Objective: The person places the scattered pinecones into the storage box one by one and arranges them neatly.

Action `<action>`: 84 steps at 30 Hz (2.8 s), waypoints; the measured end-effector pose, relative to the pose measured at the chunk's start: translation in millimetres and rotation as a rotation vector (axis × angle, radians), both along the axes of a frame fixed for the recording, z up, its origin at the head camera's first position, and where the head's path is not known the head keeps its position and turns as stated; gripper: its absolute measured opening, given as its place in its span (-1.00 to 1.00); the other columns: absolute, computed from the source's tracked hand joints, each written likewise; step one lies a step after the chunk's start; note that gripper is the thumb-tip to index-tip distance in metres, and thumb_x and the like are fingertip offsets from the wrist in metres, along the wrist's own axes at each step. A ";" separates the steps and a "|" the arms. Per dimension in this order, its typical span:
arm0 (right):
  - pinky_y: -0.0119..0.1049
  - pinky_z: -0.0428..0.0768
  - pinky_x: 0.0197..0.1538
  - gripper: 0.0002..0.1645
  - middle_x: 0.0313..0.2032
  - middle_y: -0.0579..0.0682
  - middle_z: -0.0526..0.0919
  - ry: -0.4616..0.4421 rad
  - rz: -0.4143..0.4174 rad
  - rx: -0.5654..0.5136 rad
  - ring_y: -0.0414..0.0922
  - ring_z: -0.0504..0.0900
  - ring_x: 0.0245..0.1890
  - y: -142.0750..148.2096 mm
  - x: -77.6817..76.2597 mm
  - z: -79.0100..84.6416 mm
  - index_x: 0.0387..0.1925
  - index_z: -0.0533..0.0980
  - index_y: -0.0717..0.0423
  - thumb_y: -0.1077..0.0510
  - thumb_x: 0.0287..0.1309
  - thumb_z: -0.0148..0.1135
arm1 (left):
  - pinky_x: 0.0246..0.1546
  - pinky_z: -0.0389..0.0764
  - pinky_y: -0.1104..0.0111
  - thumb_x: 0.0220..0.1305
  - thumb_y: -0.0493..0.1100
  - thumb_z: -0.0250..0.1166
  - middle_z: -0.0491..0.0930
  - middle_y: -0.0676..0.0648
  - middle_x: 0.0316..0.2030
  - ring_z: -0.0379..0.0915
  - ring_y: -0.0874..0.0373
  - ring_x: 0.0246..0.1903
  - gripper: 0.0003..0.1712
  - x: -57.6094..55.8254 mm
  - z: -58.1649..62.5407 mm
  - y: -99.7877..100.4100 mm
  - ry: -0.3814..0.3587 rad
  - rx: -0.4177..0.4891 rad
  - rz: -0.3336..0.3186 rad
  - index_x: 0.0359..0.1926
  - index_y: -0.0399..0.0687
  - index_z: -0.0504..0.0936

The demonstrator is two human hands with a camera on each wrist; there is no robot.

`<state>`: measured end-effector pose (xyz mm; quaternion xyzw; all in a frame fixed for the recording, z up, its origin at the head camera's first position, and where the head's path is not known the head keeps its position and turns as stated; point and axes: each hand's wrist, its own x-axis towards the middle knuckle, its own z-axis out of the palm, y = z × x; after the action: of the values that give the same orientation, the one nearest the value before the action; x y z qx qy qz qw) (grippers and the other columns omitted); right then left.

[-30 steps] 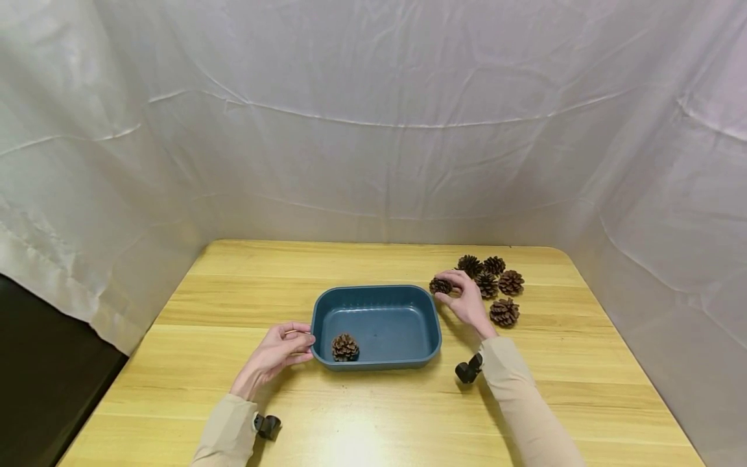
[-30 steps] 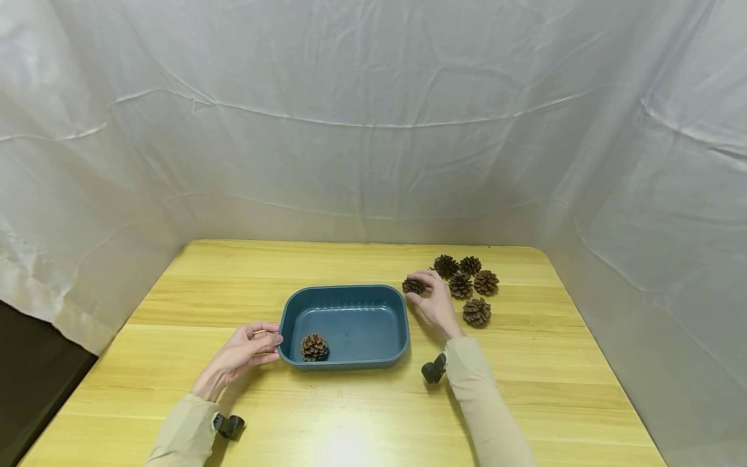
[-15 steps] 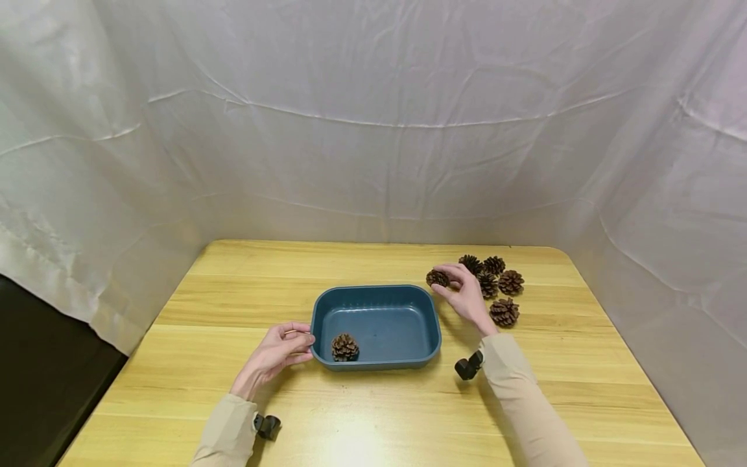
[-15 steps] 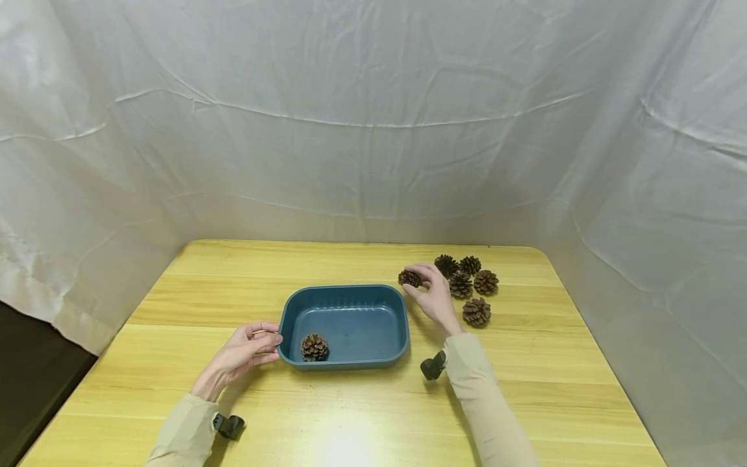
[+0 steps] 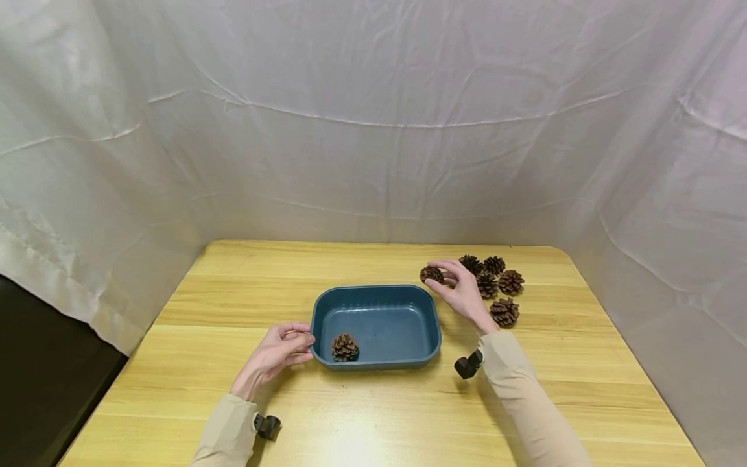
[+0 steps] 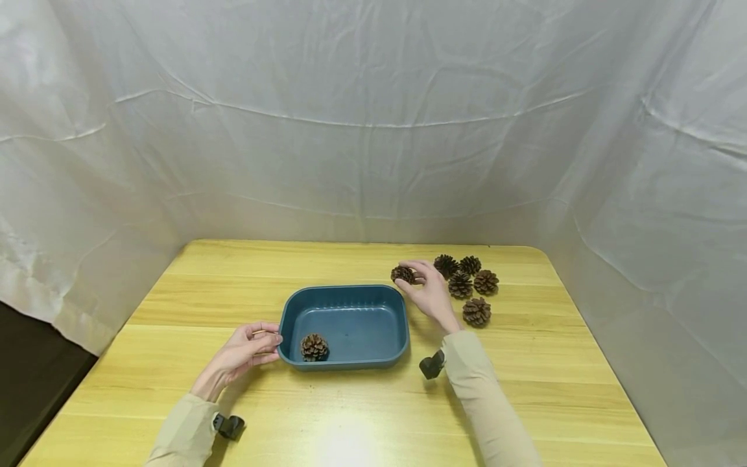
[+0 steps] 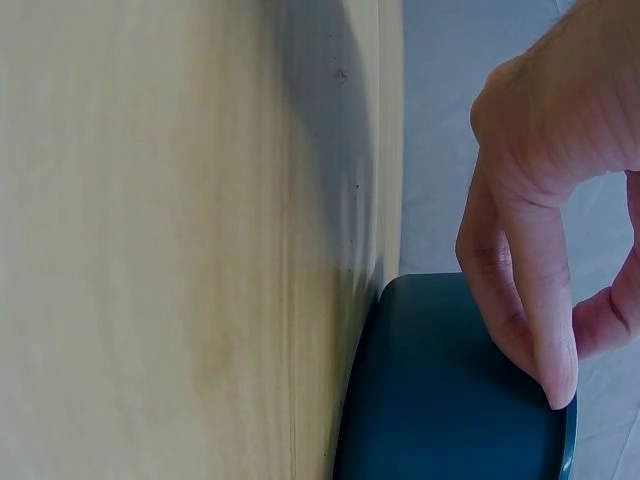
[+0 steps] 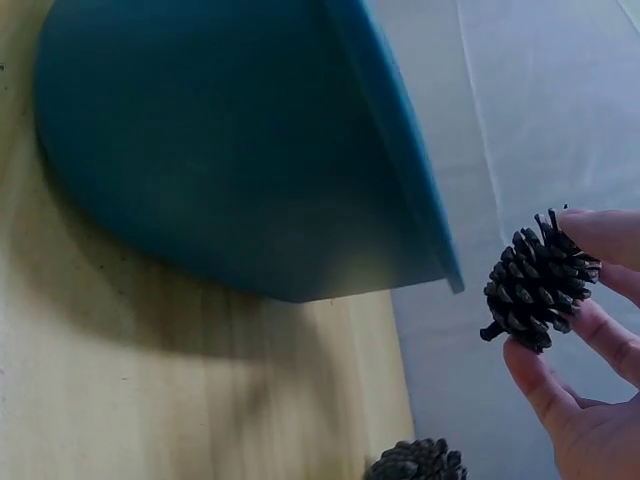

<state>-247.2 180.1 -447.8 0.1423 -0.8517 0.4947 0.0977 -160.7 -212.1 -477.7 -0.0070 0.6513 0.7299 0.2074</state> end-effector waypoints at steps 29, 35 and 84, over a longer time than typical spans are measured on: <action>0.04 0.74 0.03 -0.57 0.07 0.24 0.59 -0.026 0.219 0.178 0.17 0.69 -0.04 -38.3 11.5 30.7 0.18 0.55 0.17 0.10 0.35 0.28 | -0.23 0.78 0.45 0.32 -0.37 0.23 0.62 0.04 -0.32 0.63 0.27 -0.37 -0.62 0.2 0.2 -0.4 0.002 -0.004 0.008 0.10 -0.46 0.39; 0.02 0.74 0.07 -0.61 0.09 0.21 0.61 0.007 0.274 0.196 0.14 0.66 0.04 -46.4 10.2 31.1 0.13 0.56 0.21 0.11 0.36 0.26 | -0.23 0.78 0.46 0.32 -0.38 0.22 0.62 0.04 -0.32 0.63 0.28 -0.36 -0.61 0.7 0.7 0.8 0.006 -0.007 0.009 0.11 -0.48 0.38; -0.34 0.63 -0.22 -0.66 -0.07 0.15 0.71 -0.353 0.349 0.016 -0.18 0.57 -0.28 -119.9 13.6 21.1 0.01 0.67 0.14 0.17 0.19 0.42 | -0.23 0.78 0.46 0.33 -0.37 0.22 0.62 0.04 -0.30 0.62 0.27 -0.36 -0.60 0.3 -2.0 -2.3 0.004 0.001 0.006 0.12 -0.48 0.38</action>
<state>-233.6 60.2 -426.7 0.1995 -0.8220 0.5145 -0.1408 -160.4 -214.3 -479.7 -0.0075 0.6513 0.7309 0.2039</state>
